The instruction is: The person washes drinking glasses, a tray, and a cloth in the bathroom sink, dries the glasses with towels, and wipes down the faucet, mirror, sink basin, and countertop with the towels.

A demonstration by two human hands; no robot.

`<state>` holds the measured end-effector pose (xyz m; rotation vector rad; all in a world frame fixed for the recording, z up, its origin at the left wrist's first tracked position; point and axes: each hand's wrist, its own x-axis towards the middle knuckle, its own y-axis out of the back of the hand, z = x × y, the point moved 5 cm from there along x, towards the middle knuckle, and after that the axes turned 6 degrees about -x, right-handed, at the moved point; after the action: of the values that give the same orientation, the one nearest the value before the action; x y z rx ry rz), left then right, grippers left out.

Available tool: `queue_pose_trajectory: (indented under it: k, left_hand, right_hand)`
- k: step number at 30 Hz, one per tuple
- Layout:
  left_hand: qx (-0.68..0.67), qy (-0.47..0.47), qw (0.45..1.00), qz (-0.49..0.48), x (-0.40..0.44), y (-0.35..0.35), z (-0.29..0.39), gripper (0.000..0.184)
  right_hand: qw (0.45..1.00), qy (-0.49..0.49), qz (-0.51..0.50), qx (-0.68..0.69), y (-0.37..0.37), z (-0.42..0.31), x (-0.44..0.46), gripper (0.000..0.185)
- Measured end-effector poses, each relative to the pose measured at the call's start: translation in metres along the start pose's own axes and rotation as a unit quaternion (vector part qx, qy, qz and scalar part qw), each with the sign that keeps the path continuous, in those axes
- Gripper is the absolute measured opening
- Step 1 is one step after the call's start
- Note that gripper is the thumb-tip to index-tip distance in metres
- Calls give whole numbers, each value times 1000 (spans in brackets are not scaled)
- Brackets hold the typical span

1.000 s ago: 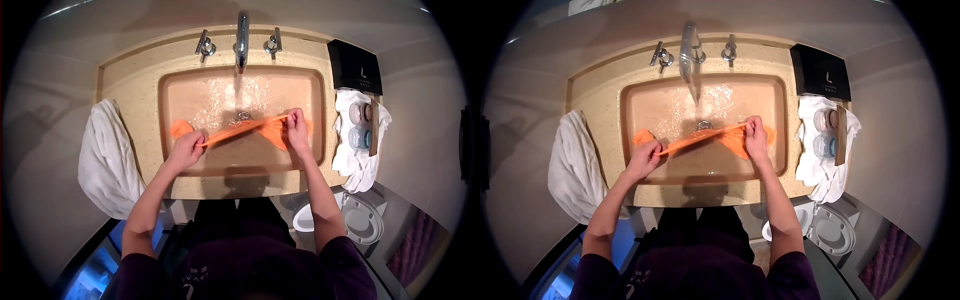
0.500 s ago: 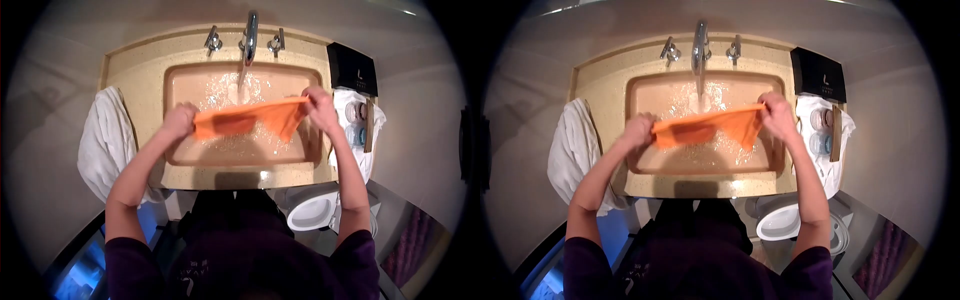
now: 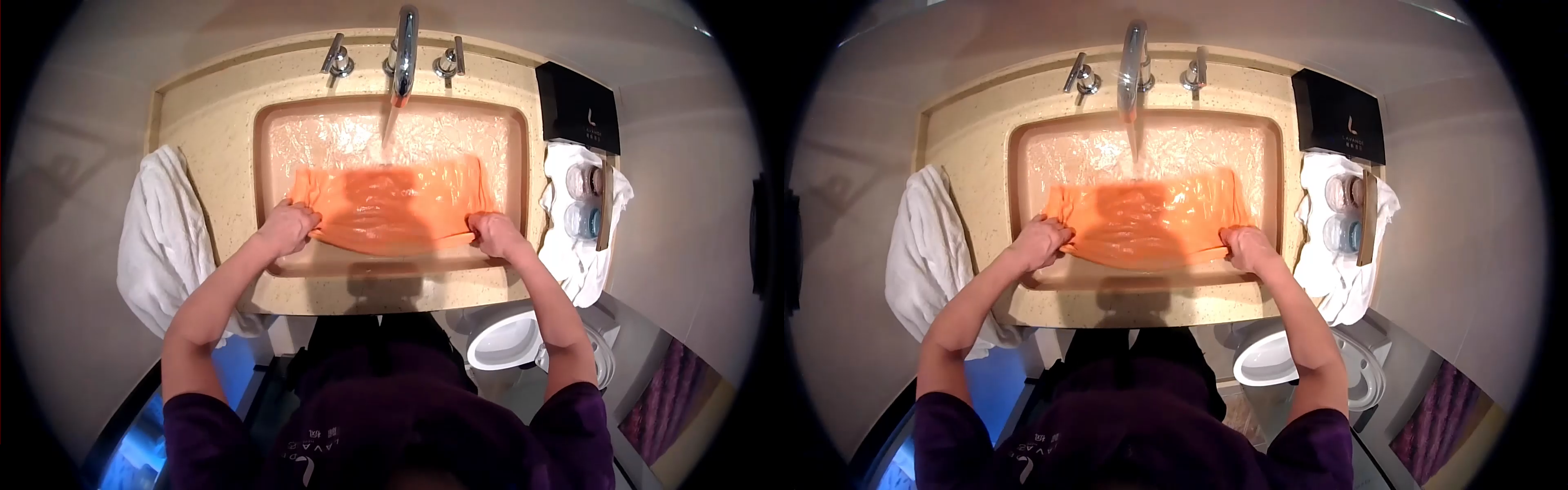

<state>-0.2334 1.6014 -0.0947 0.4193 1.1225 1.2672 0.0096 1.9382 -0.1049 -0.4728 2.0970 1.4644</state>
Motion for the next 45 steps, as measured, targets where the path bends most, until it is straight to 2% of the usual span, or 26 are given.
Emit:
queue_pose_trajectory:
  k: [2, 4, 6, 8, 10, 12, 13, 15, 17, 19, 21, 22, 24, 26, 27, 28, 29, 31, 33, 34, 36, 38, 40, 41, 43, 45]
  left_hand:
    - [-16, 159, 987, -27, -3, 6, -14, 28]
    - [-7, 190, 982, 21, 7, 23, -28, 31]
    - [65, 253, 956, 133, 20, 55, -36, 37]
    - [106, 264, 951, 122, 54, 74, -27, 55]
    - [41, 156, 974, 160, 103, 66, -24, 94]
    - [-103, 118, 966, 207, 144, 65, 1, 110]
    - [-100, 108, 967, 207, 161, 58, 18, 110]
    - [-20, 215, 965, 146, 171, 30, 47, 123]
    - [-31, 75, 980, 179, 142, 12, 83, 115]
    - [8, 28, 983, 183, 125, -27, 52, 88]
    - [-5, 162, 981, 103, 95, -19, 7, 50]
    - [3, 158, 982, 101, 91, -14, 10, 50]
    - [78, 279, 948, 130, 75, 6, 6, 28]
    - [-126, 296, 939, 121, 103, 15, 33, 26]
    - [-151, 293, 929, 168, 130, 3, 37, 32]
    - [-263, 235, 908, 227, 156, 2, 56, 34]
    - [-367, 180, 899, 156, 184, -2, 70, 27]
    - [-549, -60, 791, 266, 213, 34, 110, 9]
    - [-789, -63, 596, 132, 202, 75, 137, 11]
    - [-786, -58, 597, 150, 199, 75, 115, 11]
    - [-651, 217, 716, 132, 206, 40, 36, 18]
    - [-390, 353, 826, 203, 193, 26, -34, 26]
    - [-200, 405, 809, 376, 162, 49, -39, 30]
    - [-200, 404, 812, 371, 156, 46, -39, 30]
    - [-267, 224, 837, 421, 158, 38, -15, 24]
    - [-558, 105, 766, 299, 137, 51, 35, 21]
  right_hand:
    - [995, -40, 86, 27, 26, 15, 8, 19]
    - [972, -39, 231, 8, 70, 22, 17, 17]
    - [931, -73, 358, 7, 109, 12, 28, 21]
    - [901, -70, 428, 14, 139, -10, 32, 25]
    - [846, -35, 525, 82, 153, -27, 28, 30]
    - [841, -27, 517, 154, 138, -38, 20, 26]
    - [846, -37, 504, 168, 127, -45, 13, 23]
    - [857, -50, 473, 197, 94, -53, -3, 18]
    - [865, -69, 441, 228, 63, -53, -22, 16]
    - [865, -90, 427, 249, 36, -52, -44, 15]
    - [841, -97, 452, 281, 18, -44, -62, 11]
    - [837, -100, 457, 285, 9, -42, -68, 11]
    - [821, -167, 441, 322, -13, -34, -73, 9]
    - [808, -157, 458, 337, -21, -41, -68, 7]
    - [801, -162, 450, 359, -19, -48, -63, 7]
    - [796, -169, 437, 383, -19, -57, -60, 7]
    - [812, -159, 414, 379, -17, -65, -57, 7]
    - [827, -118, 406, 370, -12, -75, -50, 8]
    - [833, -80, 403, 370, -2, -82, -52, 8]
    - [841, -78, 388, 368, 3, -82, -59, 8]
    - [828, -83, 382, 401, 1, -78, -67, 6]
    - [812, -100, 378, 432, -3, -70, -70, 5]
    - [810, -125, 324, 473, -14, -67, -67, 10]
    - [808, -130, 323, 475, -19, -70, -61, 10]
    - [691, -102, 228, 678, -43, -79, -37, 19]
    - [625, -106, 96, 767, -51, -97, -7, 36]
